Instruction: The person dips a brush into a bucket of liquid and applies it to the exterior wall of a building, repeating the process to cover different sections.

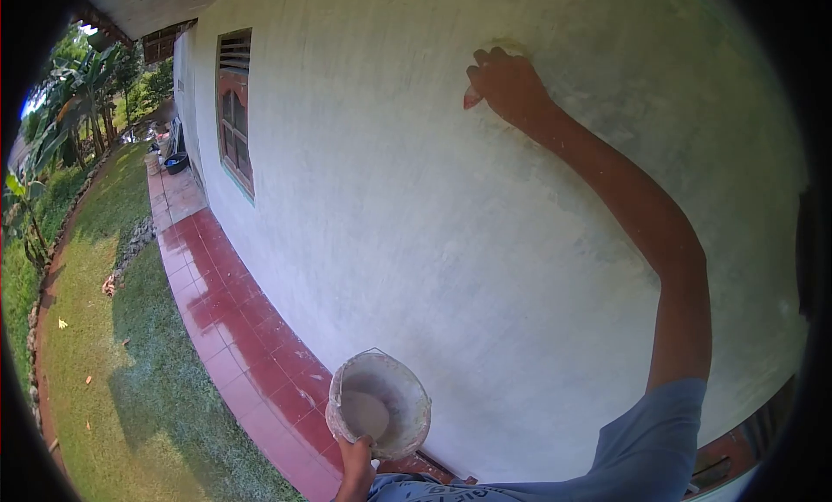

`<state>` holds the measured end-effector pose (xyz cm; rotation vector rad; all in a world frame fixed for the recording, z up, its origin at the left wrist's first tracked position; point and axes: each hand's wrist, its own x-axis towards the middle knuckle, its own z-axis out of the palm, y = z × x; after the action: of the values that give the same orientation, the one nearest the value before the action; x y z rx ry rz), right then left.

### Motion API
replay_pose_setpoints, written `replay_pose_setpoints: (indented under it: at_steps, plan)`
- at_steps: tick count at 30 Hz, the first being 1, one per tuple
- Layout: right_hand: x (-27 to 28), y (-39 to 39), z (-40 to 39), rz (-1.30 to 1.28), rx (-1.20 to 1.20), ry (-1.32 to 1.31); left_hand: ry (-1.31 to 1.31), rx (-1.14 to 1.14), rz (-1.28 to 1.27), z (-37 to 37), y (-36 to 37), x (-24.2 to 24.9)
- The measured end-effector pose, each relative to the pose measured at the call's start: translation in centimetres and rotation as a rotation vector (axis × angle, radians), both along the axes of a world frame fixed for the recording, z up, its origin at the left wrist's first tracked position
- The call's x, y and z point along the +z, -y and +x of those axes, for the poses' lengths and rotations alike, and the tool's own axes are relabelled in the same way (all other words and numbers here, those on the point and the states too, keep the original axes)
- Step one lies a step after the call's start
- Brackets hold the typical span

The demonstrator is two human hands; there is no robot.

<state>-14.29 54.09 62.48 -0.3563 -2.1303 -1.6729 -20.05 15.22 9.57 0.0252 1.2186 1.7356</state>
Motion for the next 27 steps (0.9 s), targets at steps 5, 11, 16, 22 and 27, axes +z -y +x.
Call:
replay_pose_setpoints:
  at_steps: [5, 11, 16, 22, 27]
  plan:
    - [-6.7, 0.9, -0.9, -0.705, -0.098, -0.078, 0.000, 0.024, 0.073, 0.2, -0.1, -1.1]
    - [8.1, -1.6, 2.0, -0.516, -0.081, -0.492, -0.067, -0.022, -0.010, 0.0, -0.3, -1.2]
    - [3.1, -1.4, 1.2, 0.027, -0.203, -0.096, -0.027, 0.017, 0.009, 0.3, -0.1, -0.8]
    - [-8.7, 2.0, 0.9, -0.779, -0.062, -0.058, -0.028, 0.024, 0.085, 0.1, -0.3, -1.6]
    - [3.9, -0.8, 2.1, -0.538, -0.136, -0.452, -0.025, 0.002, 0.067, -0.4, -0.2, -1.8]
